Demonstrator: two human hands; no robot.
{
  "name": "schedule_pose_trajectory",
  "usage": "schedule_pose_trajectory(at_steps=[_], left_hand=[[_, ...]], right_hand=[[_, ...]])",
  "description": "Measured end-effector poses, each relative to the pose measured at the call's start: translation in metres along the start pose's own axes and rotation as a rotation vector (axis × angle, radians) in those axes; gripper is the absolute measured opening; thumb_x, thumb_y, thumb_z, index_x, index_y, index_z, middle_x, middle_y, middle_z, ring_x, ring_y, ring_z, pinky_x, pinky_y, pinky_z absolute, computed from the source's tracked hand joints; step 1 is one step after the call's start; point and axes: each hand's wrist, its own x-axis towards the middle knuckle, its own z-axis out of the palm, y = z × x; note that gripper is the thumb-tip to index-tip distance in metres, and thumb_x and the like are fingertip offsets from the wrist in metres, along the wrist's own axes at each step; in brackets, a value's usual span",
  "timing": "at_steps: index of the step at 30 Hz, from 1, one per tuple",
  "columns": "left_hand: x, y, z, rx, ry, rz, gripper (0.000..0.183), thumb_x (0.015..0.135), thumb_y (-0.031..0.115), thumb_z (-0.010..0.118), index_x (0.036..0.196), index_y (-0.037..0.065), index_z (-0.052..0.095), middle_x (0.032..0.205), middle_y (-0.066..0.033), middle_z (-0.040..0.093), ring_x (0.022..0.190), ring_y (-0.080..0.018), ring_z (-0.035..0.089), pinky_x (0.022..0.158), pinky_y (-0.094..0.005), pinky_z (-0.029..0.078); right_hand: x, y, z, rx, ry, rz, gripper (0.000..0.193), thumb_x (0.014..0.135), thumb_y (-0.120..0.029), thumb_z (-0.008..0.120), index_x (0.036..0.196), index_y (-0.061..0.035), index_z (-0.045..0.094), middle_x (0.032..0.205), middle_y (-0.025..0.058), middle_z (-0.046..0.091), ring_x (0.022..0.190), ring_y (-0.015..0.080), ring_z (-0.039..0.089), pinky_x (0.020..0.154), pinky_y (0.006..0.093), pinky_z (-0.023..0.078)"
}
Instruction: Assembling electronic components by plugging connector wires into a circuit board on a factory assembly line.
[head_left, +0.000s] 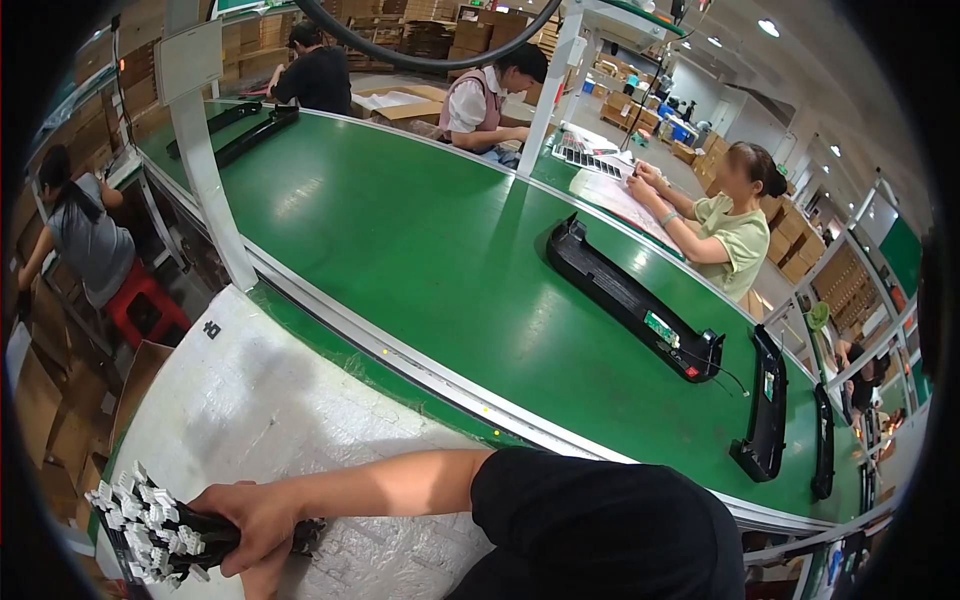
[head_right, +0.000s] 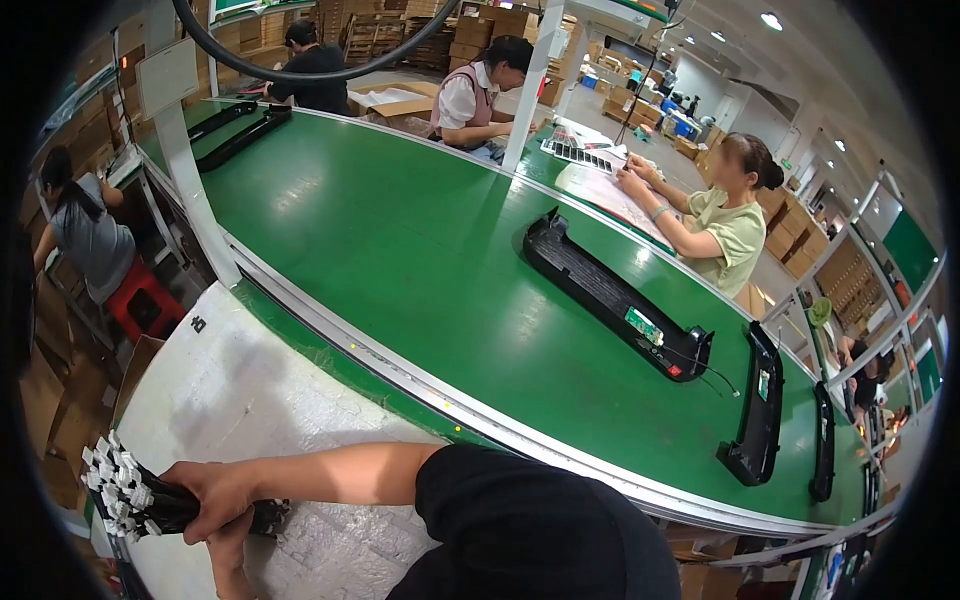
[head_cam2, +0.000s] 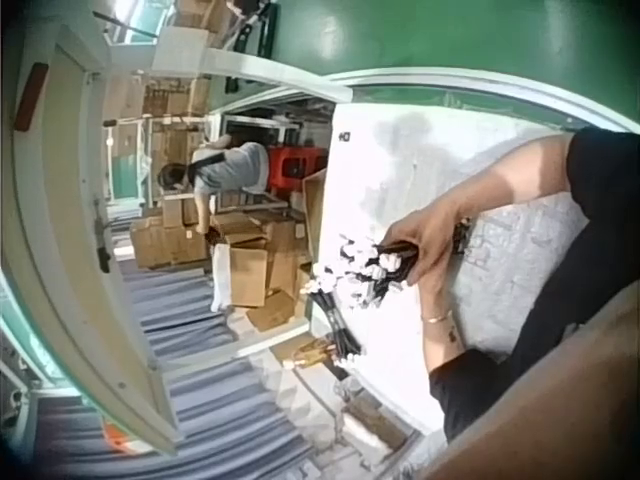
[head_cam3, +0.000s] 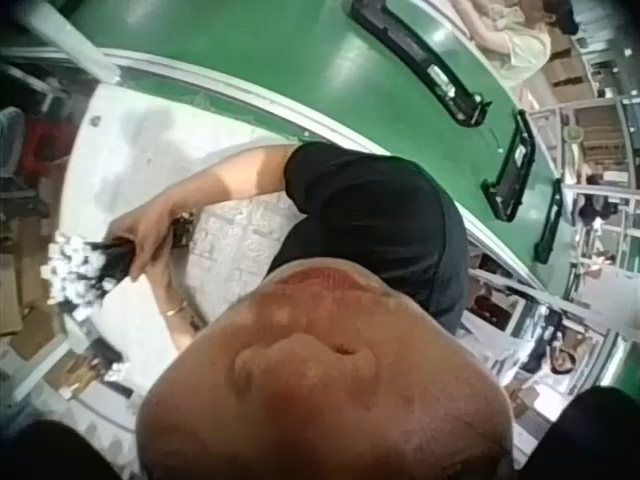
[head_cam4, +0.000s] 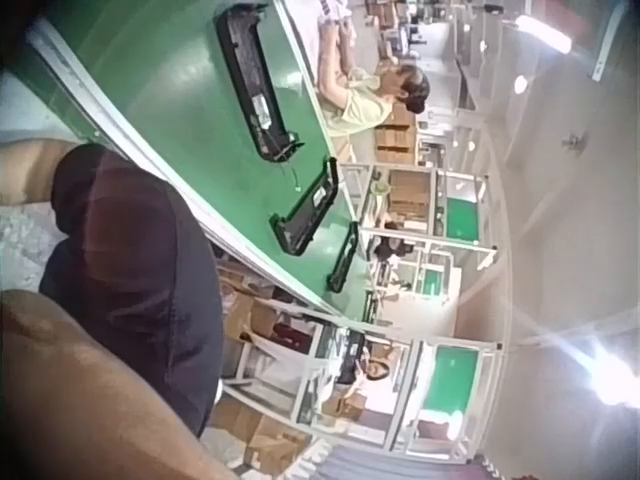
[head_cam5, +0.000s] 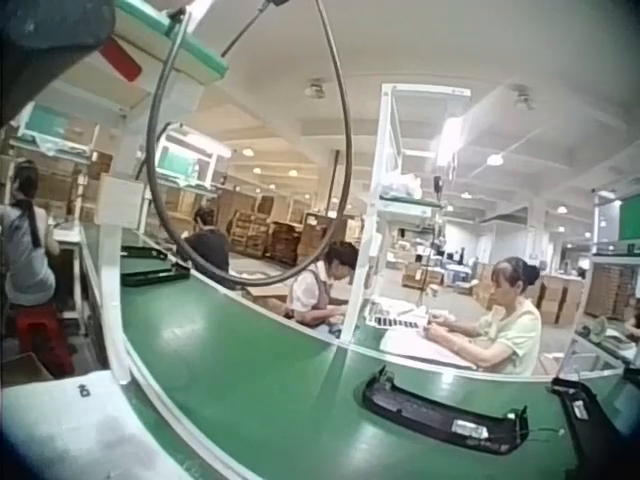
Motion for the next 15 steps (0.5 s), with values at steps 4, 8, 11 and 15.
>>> schedule_pose_trajectory(at_steps=[4, 8, 11, 15], left_hand=[[-0.002, 0.003, 0.005, -0.058, 0.04, -0.047, 0.062, 0.071, 0.01, 0.066, 0.125, 0.004, 0.035, 0.117, -0.0067, 0.044, 0.105, -0.0187, 0.045, 0.09, -0.0324, 0.038], [-0.003, 0.005, 0.01, -0.118, 0.09, -0.088, 0.062, 0.07, 0.009, 0.066, 0.124, 0.003, 0.036, 0.116, -0.0082, 0.045, 0.103, -0.0184, 0.047, 0.087, -0.0315, 0.04], [-0.004, 0.006, 0.01, -0.162, 0.133, -0.116, 0.062, 0.069, 0.008, 0.067, 0.123, 0.001, 0.036, 0.114, -0.0092, 0.046, 0.102, -0.0182, 0.048, 0.085, -0.0309, 0.041], [-0.01, 0.004, 0.007, -0.232, 0.205, -0.159, 0.063, 0.067, 0.007, 0.067, 0.122, 0.0, 0.037, 0.113, -0.0107, 0.047, 0.1, -0.0178, 0.049, 0.083, -0.03, 0.042]], right_hand=[[0.003, 0.014, -0.002, -0.012, -0.039, 0.016, 0.05, 0.054, -0.015, 0.068, 0.1, -0.0012, 0.054, 0.081, 0.0069, 0.059, 0.075, 0.013, 0.052, 0.071, 0.0257, 0.041], [-0.001, 0.009, 0.001, -0.021, -0.011, 0.051, 0.05, 0.054, -0.017, 0.07, 0.1, -0.002, 0.054, 0.08, 0.0078, 0.06, 0.075, 0.0156, 0.054, 0.071, 0.0275, 0.042], [-0.006, 0.006, 0.008, -0.184, 0.147, 0.034, 0.052, 0.054, -0.019, 0.072, 0.1, -0.0025, 0.055, 0.08, 0.0086, 0.06, 0.074, 0.0174, 0.055, 0.071, 0.0284, 0.043], [-0.009, -0.015, 0.011, -0.148, 0.05, -0.005, 0.051, 0.056, -0.02, 0.074, 0.099, -0.0019, 0.055, 0.08, 0.0102, 0.061, 0.074, 0.0152, 0.055, 0.07, 0.0292, 0.043]])
